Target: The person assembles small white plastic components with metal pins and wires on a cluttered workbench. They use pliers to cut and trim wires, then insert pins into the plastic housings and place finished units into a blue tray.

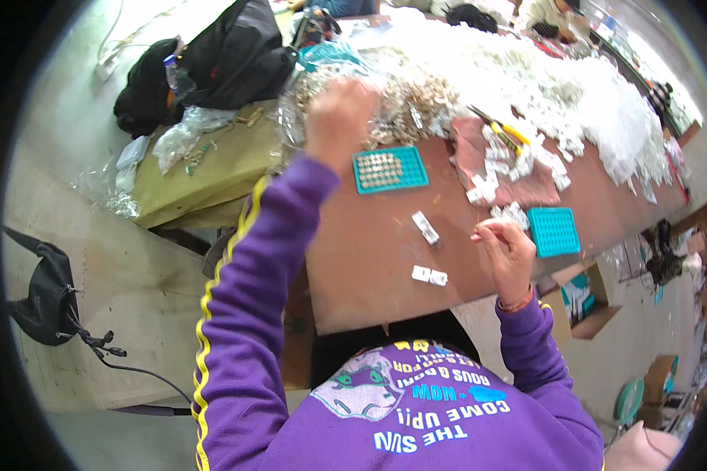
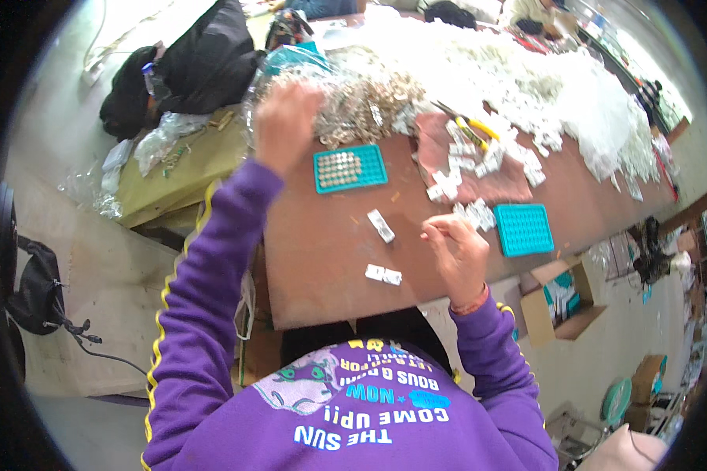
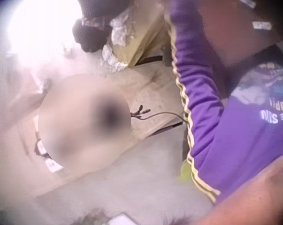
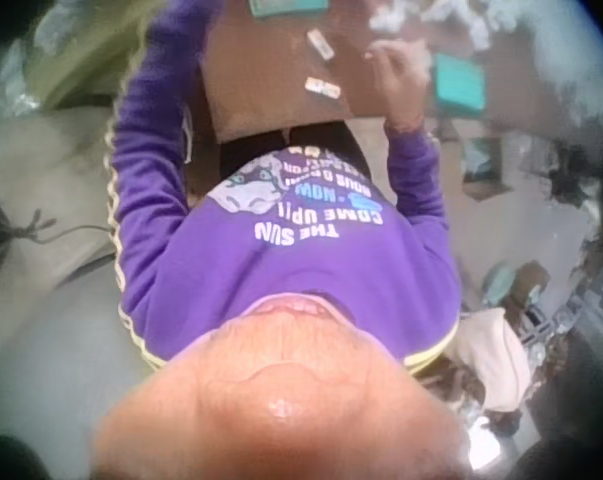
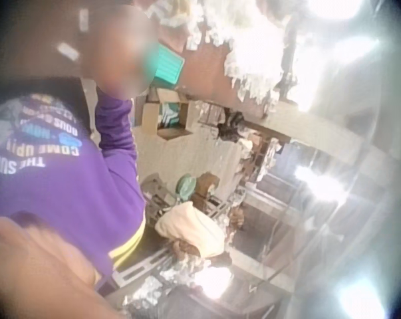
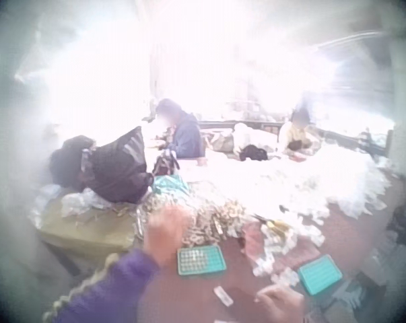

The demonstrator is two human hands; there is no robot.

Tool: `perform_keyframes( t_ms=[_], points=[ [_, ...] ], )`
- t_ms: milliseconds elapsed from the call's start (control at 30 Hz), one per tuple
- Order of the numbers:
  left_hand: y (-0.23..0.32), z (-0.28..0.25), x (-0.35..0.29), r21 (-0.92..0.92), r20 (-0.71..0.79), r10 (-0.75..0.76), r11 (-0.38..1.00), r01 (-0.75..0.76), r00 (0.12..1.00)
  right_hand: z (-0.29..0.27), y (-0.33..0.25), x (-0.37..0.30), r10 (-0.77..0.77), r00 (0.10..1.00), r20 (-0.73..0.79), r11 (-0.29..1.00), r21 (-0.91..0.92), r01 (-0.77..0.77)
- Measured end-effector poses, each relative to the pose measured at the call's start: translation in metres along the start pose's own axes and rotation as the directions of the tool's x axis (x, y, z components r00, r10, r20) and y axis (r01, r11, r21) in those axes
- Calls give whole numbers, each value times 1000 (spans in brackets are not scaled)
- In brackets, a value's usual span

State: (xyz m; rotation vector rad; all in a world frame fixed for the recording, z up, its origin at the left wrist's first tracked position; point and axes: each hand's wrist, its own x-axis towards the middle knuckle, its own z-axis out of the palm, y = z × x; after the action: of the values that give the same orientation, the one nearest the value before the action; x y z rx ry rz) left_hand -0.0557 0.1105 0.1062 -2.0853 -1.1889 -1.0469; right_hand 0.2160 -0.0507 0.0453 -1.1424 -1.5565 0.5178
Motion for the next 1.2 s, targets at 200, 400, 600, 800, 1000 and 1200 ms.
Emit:
perform_keyframes(
  t_ms=[200, 400, 600, 800, 1000, 1200],
  points=[
    [-4, 61, 4, 111, 73, -106, 989, 97, 992, -19, 8, -16, 52, 998, -25, 997, -50, -53],
    [106, 92, -23, -485, 366, 365, 860, -159, 856, -43, 25, -20, 166, 982, -93, 983, -63, -172],
    [175, 109, -22, -534, 533, 161, 825, 182, 831, -51, 33, -29, 213, 968, -134, 975, -41, -220],
    [122, 92, -21, -590, 561, -2, 700, 401, 828, -41, 44, -23, 208, 978, -16, 976, -60, -209],
    [68, 31, -49, -629, 566, -158, 551, 548, 809, -24, 42, -6, 47, 976, 214, 968, -250, 8],
    [41, -29, -91, -626, 724, -288, 106, 772, 627, -6, 38, 25, 12, 925, 380, 941, -318, 118]
  ],
)
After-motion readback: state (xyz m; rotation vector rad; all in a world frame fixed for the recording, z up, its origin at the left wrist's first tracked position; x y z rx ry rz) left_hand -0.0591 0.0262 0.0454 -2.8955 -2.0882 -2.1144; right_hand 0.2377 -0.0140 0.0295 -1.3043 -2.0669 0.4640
